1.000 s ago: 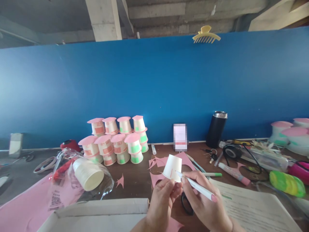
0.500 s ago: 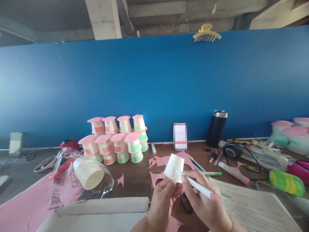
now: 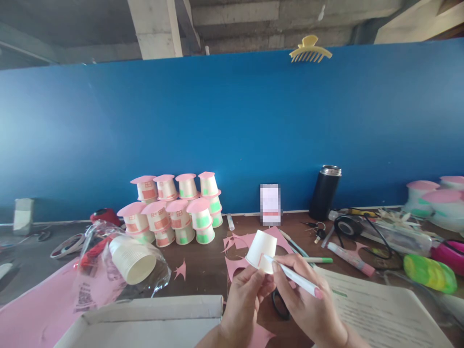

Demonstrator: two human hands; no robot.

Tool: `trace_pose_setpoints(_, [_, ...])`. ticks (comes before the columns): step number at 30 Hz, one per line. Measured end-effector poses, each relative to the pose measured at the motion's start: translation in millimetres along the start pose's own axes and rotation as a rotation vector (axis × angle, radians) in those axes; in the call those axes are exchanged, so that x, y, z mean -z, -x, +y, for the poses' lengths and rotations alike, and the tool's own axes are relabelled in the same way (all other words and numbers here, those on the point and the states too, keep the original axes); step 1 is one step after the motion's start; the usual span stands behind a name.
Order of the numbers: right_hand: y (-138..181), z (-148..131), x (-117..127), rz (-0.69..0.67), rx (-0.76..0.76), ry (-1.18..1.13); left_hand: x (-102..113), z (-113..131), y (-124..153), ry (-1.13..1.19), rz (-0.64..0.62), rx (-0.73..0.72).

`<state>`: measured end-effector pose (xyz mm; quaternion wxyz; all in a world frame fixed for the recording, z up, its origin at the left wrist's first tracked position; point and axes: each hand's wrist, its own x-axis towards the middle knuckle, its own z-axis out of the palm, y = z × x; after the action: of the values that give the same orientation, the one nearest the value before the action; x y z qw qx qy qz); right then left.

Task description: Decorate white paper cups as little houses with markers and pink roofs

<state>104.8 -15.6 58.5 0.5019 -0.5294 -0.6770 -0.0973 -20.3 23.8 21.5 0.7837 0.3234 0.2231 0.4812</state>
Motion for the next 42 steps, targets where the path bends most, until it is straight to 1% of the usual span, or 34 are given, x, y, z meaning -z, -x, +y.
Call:
trace_pose_setpoints(12, [0.3, -0.2, 1.2, -0.003, -0.005, -0.003, -0.4, 0.3, 1.0, 0.014, -0.013, -0.003])
trace_pose_setpoints(22, [0.6, 0.8, -0.1, -0.002, -0.008, 0.006, 0.7, -0.8, -1.0, 0.021, 0.012, -0.002])
trace_pose_setpoints(29, [1.6, 0.3, 2.3, -0.022, -0.033, 0.005, -0.1, 0.2, 0.0, 0.031, 0.017, 0.004])
trace_pose_setpoints(34, [0.7, -0.1, 1.6, -0.017, -0.025, 0.006, -0.5, 1.1, 0.4, 0.041, 0.013, 0.001])
trace_pose_setpoints(42, [2.6, 1.0, 1.0, -0.01, -0.046, 0.003, 0.7, 0.0, -0.3, 0.084, 0.05, 0.002])
